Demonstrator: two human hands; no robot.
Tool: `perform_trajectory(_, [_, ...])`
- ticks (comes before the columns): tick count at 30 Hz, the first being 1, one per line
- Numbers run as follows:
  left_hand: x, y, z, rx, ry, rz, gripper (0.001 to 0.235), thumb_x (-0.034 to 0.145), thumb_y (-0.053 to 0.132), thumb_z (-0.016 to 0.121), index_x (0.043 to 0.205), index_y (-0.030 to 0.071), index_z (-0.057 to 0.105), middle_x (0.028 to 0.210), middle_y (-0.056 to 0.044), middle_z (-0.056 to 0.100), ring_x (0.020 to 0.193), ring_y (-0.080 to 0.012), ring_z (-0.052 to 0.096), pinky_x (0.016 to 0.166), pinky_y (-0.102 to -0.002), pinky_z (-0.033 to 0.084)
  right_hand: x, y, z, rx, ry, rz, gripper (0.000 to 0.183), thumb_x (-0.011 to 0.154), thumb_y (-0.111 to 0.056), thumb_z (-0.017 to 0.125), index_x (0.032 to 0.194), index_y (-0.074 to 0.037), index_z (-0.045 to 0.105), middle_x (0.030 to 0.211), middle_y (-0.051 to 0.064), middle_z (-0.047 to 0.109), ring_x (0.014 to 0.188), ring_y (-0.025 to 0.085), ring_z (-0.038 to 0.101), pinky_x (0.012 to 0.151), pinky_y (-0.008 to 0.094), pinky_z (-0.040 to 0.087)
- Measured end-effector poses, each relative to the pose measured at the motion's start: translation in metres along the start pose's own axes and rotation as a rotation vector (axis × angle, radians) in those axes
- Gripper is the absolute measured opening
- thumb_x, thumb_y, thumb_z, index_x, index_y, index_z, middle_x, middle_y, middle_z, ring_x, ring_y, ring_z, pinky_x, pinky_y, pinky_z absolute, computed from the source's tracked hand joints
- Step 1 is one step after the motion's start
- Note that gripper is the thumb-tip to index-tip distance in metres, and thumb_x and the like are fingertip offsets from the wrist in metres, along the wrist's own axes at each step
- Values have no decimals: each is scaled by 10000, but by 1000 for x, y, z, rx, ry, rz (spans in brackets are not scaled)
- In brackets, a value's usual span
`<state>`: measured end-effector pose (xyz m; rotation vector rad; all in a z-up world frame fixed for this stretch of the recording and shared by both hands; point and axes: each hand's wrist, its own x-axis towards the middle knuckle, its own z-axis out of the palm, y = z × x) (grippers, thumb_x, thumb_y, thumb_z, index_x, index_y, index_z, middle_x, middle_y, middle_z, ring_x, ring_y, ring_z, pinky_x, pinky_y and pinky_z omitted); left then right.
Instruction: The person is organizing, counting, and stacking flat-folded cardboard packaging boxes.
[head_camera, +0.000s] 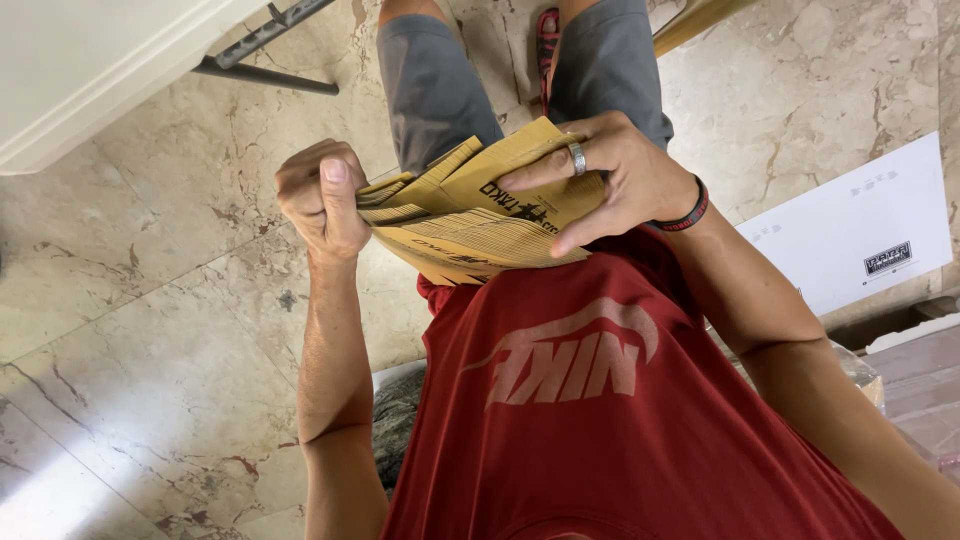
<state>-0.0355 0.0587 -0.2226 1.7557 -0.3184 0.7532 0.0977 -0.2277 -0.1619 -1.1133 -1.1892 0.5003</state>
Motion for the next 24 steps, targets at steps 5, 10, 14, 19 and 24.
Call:
perform_trajectory(5, [3, 7, 1, 7, 1, -7, 595, 1104, 74, 396, 510, 77, 426, 443, -64, 382, 353, -232, 322, 400, -361, 324, -4, 3, -1, -12, 9, 70, 529, 752, -213, 935, 1186, 24, 747, 1122, 249, 728, 980, 291, 732, 874, 404, 592])
perform_trajectory(10, [1, 4, 0, -10, 8, 0, 596, 1099, 74, 405, 504, 85, 439, 437, -59, 380, 351, -226, 326, 404, -351, 325, -4, 8, -1, 25, 15, 106, 497, 750, -174, 935, 1168, 23, 751, 1126, 247, 734, 1010, 290, 729, 902, 413, 590])
perform_trajectory(14, [-3, 0, -3, -16, 0, 4, 595, 1103, 83, 398, 510, 82, 443, 439, -57, 381, 353, -224, 334, 399, -349, 323, -7, 14, -1, 34, 10, 75, 478, 773, -151, 918, 1179, 33, 744, 1181, 257, 717, 1065, 312, 718, 936, 433, 578])
perform_trajectory(19, [-4, 0, -1, 24, 10, -14, 608, 1106, 85, 395, 502, 83, 464, 430, -46, 376, 357, -237, 405, 371, -339, 309, -15, 21, -1, -88, 46, -4, 488, 889, -99, 822, 1334, 6, 652, 1290, 342, 627, 1177, 479, 651, 1030, 583, 516])
perform_trajectory(24, [-5, 7, 4, 109, 17, -168, 580, 1129, 153, 387, 553, 98, 344, 466, -10, 341, 365, -159, 328, 363, -334, 192, -15, 16, 4, -556, -12, 0, 390, 1015, 85, 701, 1341, -119, 767, 1713, 147, 164, 1641, 401, 140, 1412, 674, 191])
